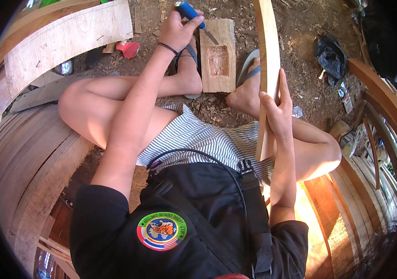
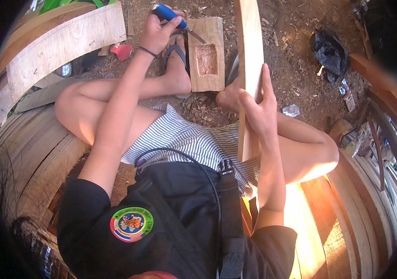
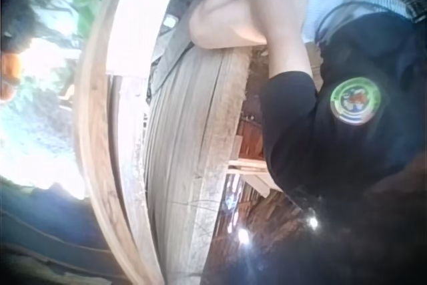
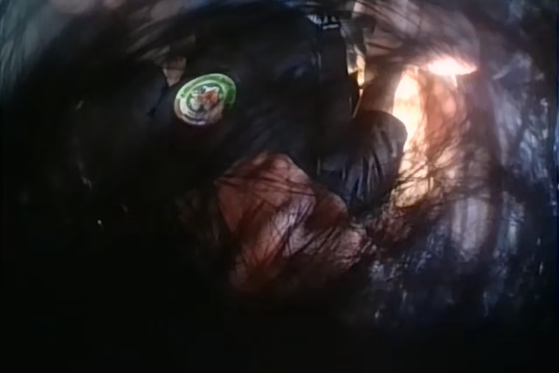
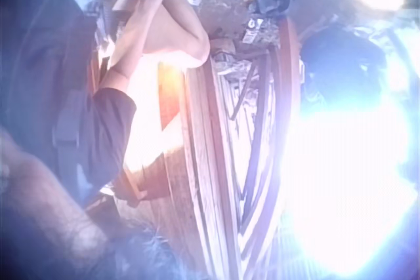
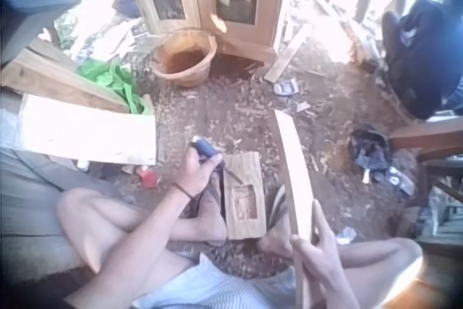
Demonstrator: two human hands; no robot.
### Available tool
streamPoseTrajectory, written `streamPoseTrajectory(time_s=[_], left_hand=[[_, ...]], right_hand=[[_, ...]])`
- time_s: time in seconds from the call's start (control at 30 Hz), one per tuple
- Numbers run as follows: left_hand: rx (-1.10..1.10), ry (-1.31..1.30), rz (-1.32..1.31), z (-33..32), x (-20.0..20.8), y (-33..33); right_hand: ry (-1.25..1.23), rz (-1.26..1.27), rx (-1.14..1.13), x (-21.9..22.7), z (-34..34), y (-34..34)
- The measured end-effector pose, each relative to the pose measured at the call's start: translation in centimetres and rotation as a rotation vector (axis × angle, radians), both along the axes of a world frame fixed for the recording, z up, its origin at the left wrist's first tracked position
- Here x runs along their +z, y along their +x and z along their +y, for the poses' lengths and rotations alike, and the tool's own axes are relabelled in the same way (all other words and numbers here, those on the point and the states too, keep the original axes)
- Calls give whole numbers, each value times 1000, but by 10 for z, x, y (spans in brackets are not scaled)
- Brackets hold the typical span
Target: The person chisels a rectangular groove into a block of wood while holding it between their feet.
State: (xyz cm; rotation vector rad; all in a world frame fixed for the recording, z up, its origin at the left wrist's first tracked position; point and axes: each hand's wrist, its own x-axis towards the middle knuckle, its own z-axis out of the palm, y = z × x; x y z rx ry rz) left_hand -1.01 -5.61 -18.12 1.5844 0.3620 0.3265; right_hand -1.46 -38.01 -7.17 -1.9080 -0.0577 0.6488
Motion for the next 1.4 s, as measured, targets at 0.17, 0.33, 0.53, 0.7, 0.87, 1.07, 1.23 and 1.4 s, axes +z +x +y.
streamPoseTrajectory(time_s=[0.17, 0.33, 0.53, 0.7, 0.87, 1.07, 1.23, 1.4], left_hand=[[66, 341, 282, -24, 34, -1], [-3, 333, 127, -14, 12, -7], [75, 172, 164, -19, 13, -6], [83, 160, 145, -20, 17, -6], [85, 195, 229, -23, 30, -6], [70, 179, 223, -23, 21, -6], [71, 142, 183, -23, 18, -7], [68, 186, 212, -25, 21, -6]], right_hand=[[-50, -9, 61, 14, 10, 2], [-69, -20, 55, 11, 9, 0], [-78, -35, 48, 10, 9, 0], [-159, -39, 63, 9, 8, -1], [-123, -17, 43, 8, 9, -2], [-135, -17, 54, 9, 9, -2], [-142, -17, 62, 7, 9, -2], [-179, -25, 66, 9, 10, -2]])
